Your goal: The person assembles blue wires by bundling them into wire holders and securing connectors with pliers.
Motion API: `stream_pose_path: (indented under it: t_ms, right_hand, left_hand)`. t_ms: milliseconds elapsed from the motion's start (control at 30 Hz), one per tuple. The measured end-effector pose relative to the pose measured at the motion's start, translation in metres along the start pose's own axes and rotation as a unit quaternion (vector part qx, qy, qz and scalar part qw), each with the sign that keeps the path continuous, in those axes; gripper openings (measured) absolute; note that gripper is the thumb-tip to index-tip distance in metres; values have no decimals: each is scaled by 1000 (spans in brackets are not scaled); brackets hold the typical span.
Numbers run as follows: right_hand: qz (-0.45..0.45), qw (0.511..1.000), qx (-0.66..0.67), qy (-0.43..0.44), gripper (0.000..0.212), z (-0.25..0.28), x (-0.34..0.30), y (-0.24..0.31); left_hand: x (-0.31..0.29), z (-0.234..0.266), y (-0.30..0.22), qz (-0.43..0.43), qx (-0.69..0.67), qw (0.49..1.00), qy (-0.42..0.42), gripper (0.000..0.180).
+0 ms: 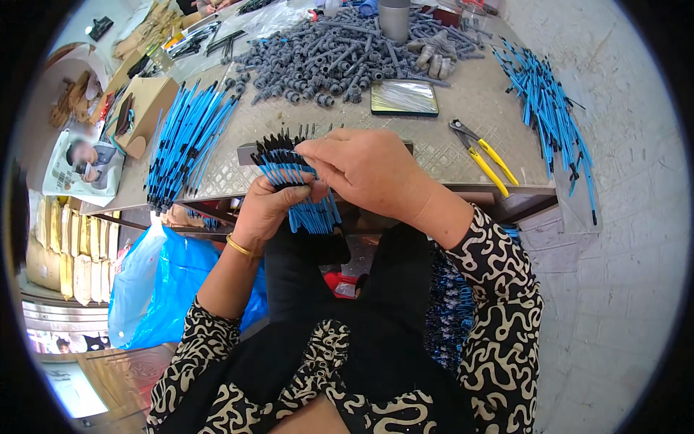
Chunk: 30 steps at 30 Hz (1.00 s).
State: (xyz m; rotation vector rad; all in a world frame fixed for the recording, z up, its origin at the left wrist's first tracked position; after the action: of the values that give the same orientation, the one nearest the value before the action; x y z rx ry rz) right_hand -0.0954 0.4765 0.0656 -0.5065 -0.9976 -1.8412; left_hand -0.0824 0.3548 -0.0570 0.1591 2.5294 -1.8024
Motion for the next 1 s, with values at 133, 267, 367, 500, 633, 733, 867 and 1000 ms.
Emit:
stream_pose_path:
  t_ms: [133,267,367,500,633,733,867,1000]
  right_hand:
    - [21,999,-12,29,22,2,2,4]
    - [28,998,-11,51,23,-1,2,5]
    - [13,999,12,34,24,-6,1,5]
    - [-18,998,51,9,25,-11,-1,3]
    - [-12,998,31,53,25,-13,1,4]
    - [-7,996,-6,94,26,-15,2,5]
    - [4,997,0,83,26,-15,5,10]
    - [-10,996,9,94,26,-18,5,8]
  left_hand:
    - [-1,-2,0,-6,29,999,14,18]
    - [-1,-4,1,-2,36,999,32,18]
    - [-1,-5,1,-2,41,998,41,18]
    - [-2,-7,1,-2,57,997,49,17]
    - [-3,-10,0,2,66,996,57,18]
    - [-4,-11,-2,0,67,996,58,18]
    - [-5,-10,-2,-7,112,992,58,19]
    - [-5,-10,-2,-33,145,987,68,20]
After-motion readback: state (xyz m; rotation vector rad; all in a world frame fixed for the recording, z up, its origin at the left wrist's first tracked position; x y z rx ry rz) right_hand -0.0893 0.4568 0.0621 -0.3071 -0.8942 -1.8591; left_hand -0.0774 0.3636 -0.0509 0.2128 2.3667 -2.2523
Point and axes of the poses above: each hand's wrist, its own x-axis towards the middle knuckle, its own z-axis out of the back of the hand, y = z × x, the point moved 9 cm from there along x, towards the middle knuckle, and after that the axes turned 7 degrees about -y, right-handed, at the moved point
